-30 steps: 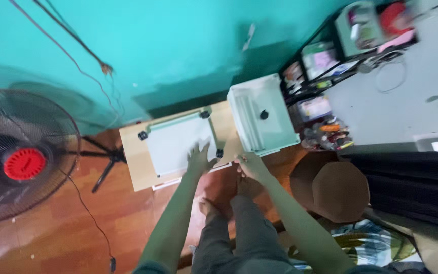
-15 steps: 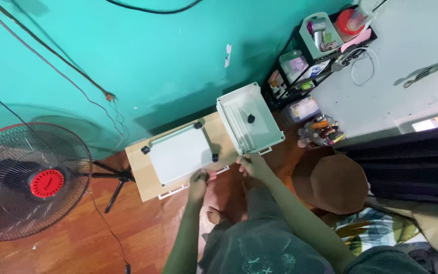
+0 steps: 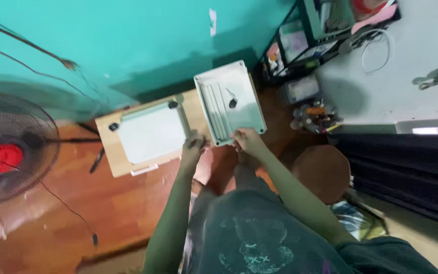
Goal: The person assembles a modular plastic storage unit by stacking translucent trays, inserting black corner connectors, and attaching white vertical support rods. The person handles trays and connectors one at a time, aligning and pressing parts together on a wooden table.
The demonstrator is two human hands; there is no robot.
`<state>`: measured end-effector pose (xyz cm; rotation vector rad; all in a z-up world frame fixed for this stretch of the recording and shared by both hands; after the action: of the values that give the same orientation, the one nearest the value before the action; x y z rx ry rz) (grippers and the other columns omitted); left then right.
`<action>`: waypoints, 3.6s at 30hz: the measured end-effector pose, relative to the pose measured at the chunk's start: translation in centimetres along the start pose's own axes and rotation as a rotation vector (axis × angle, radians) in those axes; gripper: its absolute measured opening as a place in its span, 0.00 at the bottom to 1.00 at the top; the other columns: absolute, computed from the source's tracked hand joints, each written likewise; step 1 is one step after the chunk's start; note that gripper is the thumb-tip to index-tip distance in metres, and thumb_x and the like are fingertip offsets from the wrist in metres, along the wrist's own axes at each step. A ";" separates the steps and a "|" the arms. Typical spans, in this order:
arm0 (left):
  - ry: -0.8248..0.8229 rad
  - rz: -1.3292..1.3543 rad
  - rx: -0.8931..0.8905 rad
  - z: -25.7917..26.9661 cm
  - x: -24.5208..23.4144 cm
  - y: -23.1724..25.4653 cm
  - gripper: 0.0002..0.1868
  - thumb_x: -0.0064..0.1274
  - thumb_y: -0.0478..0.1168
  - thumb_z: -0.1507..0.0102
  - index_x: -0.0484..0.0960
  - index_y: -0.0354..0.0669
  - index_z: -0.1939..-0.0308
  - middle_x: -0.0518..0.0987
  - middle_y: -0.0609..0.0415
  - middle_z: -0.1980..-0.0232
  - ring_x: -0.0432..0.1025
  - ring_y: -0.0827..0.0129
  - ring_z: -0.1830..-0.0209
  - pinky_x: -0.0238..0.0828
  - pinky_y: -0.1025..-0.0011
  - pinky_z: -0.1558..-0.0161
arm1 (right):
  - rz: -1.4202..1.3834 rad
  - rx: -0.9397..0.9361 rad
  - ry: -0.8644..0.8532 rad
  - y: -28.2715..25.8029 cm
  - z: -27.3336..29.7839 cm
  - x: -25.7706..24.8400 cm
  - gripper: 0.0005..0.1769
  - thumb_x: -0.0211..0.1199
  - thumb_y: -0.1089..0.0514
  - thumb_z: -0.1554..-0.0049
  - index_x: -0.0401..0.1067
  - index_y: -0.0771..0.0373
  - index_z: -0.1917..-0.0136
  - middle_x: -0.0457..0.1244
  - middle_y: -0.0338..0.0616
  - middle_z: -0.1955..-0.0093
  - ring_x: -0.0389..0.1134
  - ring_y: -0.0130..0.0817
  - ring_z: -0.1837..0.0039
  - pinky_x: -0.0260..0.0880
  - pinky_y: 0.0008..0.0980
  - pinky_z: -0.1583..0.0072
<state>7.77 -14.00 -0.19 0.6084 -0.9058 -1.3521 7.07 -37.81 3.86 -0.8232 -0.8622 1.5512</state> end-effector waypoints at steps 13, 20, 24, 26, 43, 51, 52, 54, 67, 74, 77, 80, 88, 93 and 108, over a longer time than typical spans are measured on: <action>0.103 -0.088 0.164 -10.1 10.4 -3.8 0.12 0.46 0.40 0.32 0.79 0.32 0.57 0.82 0.50 0.63 0.77 0.71 0.65 0.71 0.76 0.65 | 0.130 0.093 -0.072 0.5 -9.0 -6.6 0.13 0.57 0.52 0.38 0.70 0.66 0.51 0.64 0.42 0.66 0.66 0.25 0.68 0.67 0.25 0.64; 0.219 -0.111 0.092 -12.9 9.9 -3.9 0.12 0.45 0.40 0.33 0.79 0.33 0.57 0.82 0.50 0.65 0.78 0.70 0.66 0.71 0.75 0.65 | 0.548 -0.013 0.111 1.6 -13.7 -7.3 0.17 0.61 0.50 0.45 0.69 0.61 0.47 0.67 0.44 0.61 0.71 0.38 0.57 0.69 0.37 0.53; 0.253 -0.055 0.060 -13.1 9.6 -4.0 0.12 0.45 0.41 0.33 0.78 0.34 0.56 0.81 0.51 0.64 0.77 0.71 0.66 0.72 0.75 0.64 | 0.678 -0.186 0.196 1.7 -16.1 -7.1 0.23 0.63 0.44 0.45 0.64 0.61 0.45 0.67 0.47 0.59 0.71 0.42 0.53 0.69 0.39 0.50; 0.272 -0.004 0.040 -13.2 9.7 -3.9 0.12 0.45 0.41 0.32 0.78 0.34 0.55 0.81 0.52 0.63 0.77 0.71 0.66 0.72 0.75 0.63 | 0.735 -0.219 0.245 1.7 -17.3 -7.0 0.26 0.66 0.42 0.47 0.64 0.63 0.45 0.67 0.48 0.58 0.70 0.44 0.53 0.68 0.40 0.51; 0.354 0.154 0.060 -10.2 9.4 -2.6 0.16 0.42 0.46 0.32 0.76 0.38 0.50 0.82 0.52 0.59 0.76 0.72 0.63 0.70 0.76 0.63 | 0.494 0.214 -0.045 -1.5 -16.9 -5.0 0.20 0.64 0.47 0.45 0.72 0.70 0.54 0.68 0.45 0.63 0.71 0.32 0.62 0.70 0.30 0.58; 0.364 0.300 0.192 -3.0 8.6 2.7 0.23 0.40 0.52 0.31 0.77 0.36 0.45 0.80 0.53 0.57 0.77 0.70 0.60 0.75 0.72 0.59 | -0.015 -0.056 -0.330 -6.8 -9.7 0.8 0.14 0.65 0.55 0.46 0.73 0.69 0.53 0.66 0.41 0.58 0.68 0.27 0.56 0.71 0.26 0.54; 0.356 0.340 0.211 -1.4 8.1 3.4 0.24 0.40 0.52 0.31 0.77 0.36 0.44 0.80 0.54 0.56 0.77 0.70 0.59 0.74 0.72 0.58 | 0.021 -0.111 -0.354 -7.3 -9.0 1.6 0.14 0.66 0.55 0.45 0.74 0.69 0.53 0.66 0.41 0.58 0.67 0.27 0.55 0.70 0.26 0.53; 0.352 0.438 0.200 1.8 6.8 4.6 0.23 0.43 0.49 0.31 0.77 0.36 0.42 0.80 0.53 0.57 0.76 0.70 0.59 0.76 0.71 0.56 | 0.148 -0.186 -0.420 -8.3 -7.7 3.2 0.12 0.65 0.56 0.45 0.75 0.67 0.52 0.67 0.41 0.58 0.68 0.28 0.55 0.68 0.26 0.52; 0.622 0.510 0.438 15.2 -5.9 6.6 0.24 0.58 0.32 0.41 0.75 0.27 0.42 0.81 0.50 0.63 0.75 0.74 0.65 0.75 0.77 0.58 | 0.167 -0.374 -0.580 -13.3 -0.7 17.2 0.14 0.63 0.57 0.43 0.74 0.68 0.47 0.68 0.40 0.59 0.69 0.24 0.55 0.71 0.25 0.50; 0.646 0.467 0.432 19.9 -13.1 4.5 0.22 0.58 0.31 0.41 0.77 0.28 0.43 0.81 0.54 0.65 0.73 0.77 0.66 0.72 0.81 0.60 | 0.192 -0.327 -0.540 -11.6 2.0 25.6 0.13 0.64 0.59 0.44 0.75 0.70 0.48 0.69 0.41 0.59 0.69 0.25 0.57 0.70 0.25 0.52; 0.653 0.436 0.446 20.9 -16.5 2.9 0.22 0.59 0.30 0.41 0.77 0.28 0.43 0.81 0.53 0.64 0.73 0.77 0.65 0.72 0.80 0.59 | 0.130 -0.304 -0.535 -10.3 3.0 28.9 0.13 0.64 0.59 0.44 0.74 0.70 0.48 0.69 0.42 0.59 0.69 0.25 0.57 0.71 0.25 0.52; 0.650 0.395 0.511 21.4 -19.2 1.3 0.22 0.60 0.29 0.41 0.77 0.26 0.43 0.80 0.52 0.61 0.72 0.77 0.63 0.71 0.80 0.57 | 0.065 -0.231 -0.498 -8.6 3.5 31.7 0.14 0.64 0.58 0.43 0.74 0.70 0.47 0.68 0.43 0.58 0.70 0.26 0.56 0.72 0.25 0.52; 0.710 0.569 0.398 20.3 -22.3 -1.0 0.18 0.59 0.31 0.39 0.76 0.26 0.47 0.81 0.52 0.57 0.74 0.76 0.63 0.71 0.79 0.61 | 0.063 0.079 -0.375 -1.1 5.0 37.9 0.15 0.60 0.53 0.40 0.74 0.66 0.46 0.67 0.41 0.58 0.69 0.26 0.57 0.73 0.26 0.55; 0.695 0.735 0.309 18.3 -23.8 -3.8 0.16 0.58 0.31 0.41 0.76 0.30 0.50 0.80 0.51 0.62 0.73 0.74 0.67 0.71 0.77 0.64 | 0.184 0.044 -0.445 1.9 2.5 38.6 0.13 0.56 0.55 0.39 0.74 0.63 0.46 0.68 0.36 0.58 0.70 0.24 0.56 0.71 0.23 0.55; 1.059 0.440 0.295 5.9 -32.8 -14.2 0.18 0.61 0.29 0.44 0.78 0.31 0.51 0.79 0.54 0.60 0.73 0.75 0.64 0.72 0.76 0.60 | 1.271 -1.040 -0.481 2.1 -14.8 44.2 0.24 0.57 0.59 0.43 0.65 0.60 0.33 0.50 0.56 0.26 0.48 0.57 0.25 0.48 0.55 0.26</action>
<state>-4.24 16.79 -15.09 1.1186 -0.3112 -0.3628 13.08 7.07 -7.44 -2.0568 -1.7344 2.4326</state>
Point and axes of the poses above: each hand's wrist, its own z-axis away from the middle knuckle, its own x-axis out of the palm, y = z × x, the point moved 2 cm from there along -z, towards the middle knuckle
